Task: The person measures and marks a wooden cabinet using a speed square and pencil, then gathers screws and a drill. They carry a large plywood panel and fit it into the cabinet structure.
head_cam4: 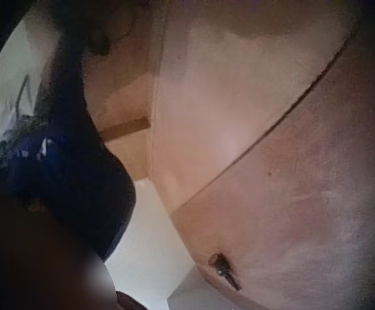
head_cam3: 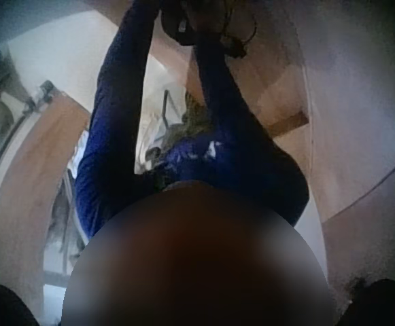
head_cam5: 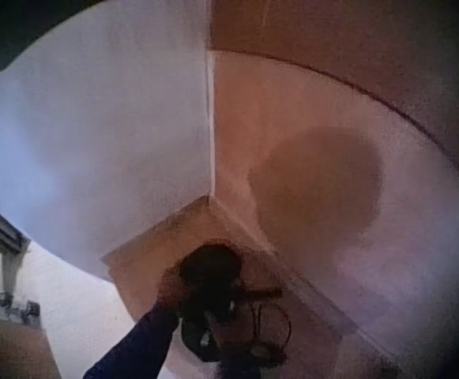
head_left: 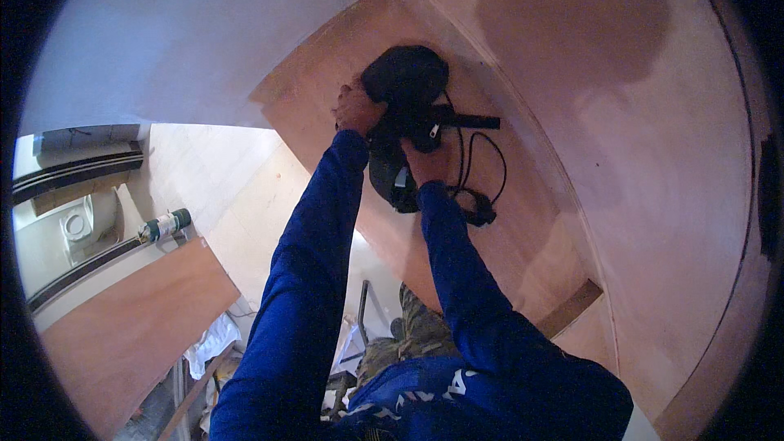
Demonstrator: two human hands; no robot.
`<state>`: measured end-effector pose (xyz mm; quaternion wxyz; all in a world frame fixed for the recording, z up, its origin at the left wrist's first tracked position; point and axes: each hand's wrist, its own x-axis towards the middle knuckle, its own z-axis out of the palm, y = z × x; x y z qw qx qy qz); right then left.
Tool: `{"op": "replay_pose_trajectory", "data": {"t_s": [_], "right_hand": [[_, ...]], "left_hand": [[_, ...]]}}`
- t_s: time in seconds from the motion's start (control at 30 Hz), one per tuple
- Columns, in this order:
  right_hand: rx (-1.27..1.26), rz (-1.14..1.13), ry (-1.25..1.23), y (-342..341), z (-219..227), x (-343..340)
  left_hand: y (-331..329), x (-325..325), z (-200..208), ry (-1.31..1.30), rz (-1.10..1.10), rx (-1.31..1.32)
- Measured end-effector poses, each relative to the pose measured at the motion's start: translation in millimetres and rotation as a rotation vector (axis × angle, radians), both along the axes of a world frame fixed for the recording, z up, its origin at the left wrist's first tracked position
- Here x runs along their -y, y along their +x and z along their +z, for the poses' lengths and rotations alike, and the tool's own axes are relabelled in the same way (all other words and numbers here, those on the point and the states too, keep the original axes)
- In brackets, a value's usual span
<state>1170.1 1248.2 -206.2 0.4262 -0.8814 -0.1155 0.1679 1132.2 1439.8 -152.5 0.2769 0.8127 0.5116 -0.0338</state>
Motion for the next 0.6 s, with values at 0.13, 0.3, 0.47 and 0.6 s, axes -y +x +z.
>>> {"op": "replay_pose_trajectory", "data": {"t_s": [0.13, 0.3, 0.47, 0.6], "right_hand": [[-0.165, -0.020, 0.205, -4.7, -4.5, 1.0], [-0.524, -0.031, 0.419, -1.6, 14.6, 21.7], [-0.717, -0.061, 0.609, -29.5, 24.0, 43.9], [-0.119, 0.047, -0.033, -59.0, 15.9, 42.9]], "left_hand": [[-38.5, -0.8, -17.5, -0.006, 0.045, 0.086], [-72.6, 1.3, -27.4, -0.077, 0.073, 0.352], [-121.1, 40.6, -28.2, -0.303, 0.220, 0.464], [-160.3, 78.1, -44.4, -0.293, 0.438, 0.560]]}}
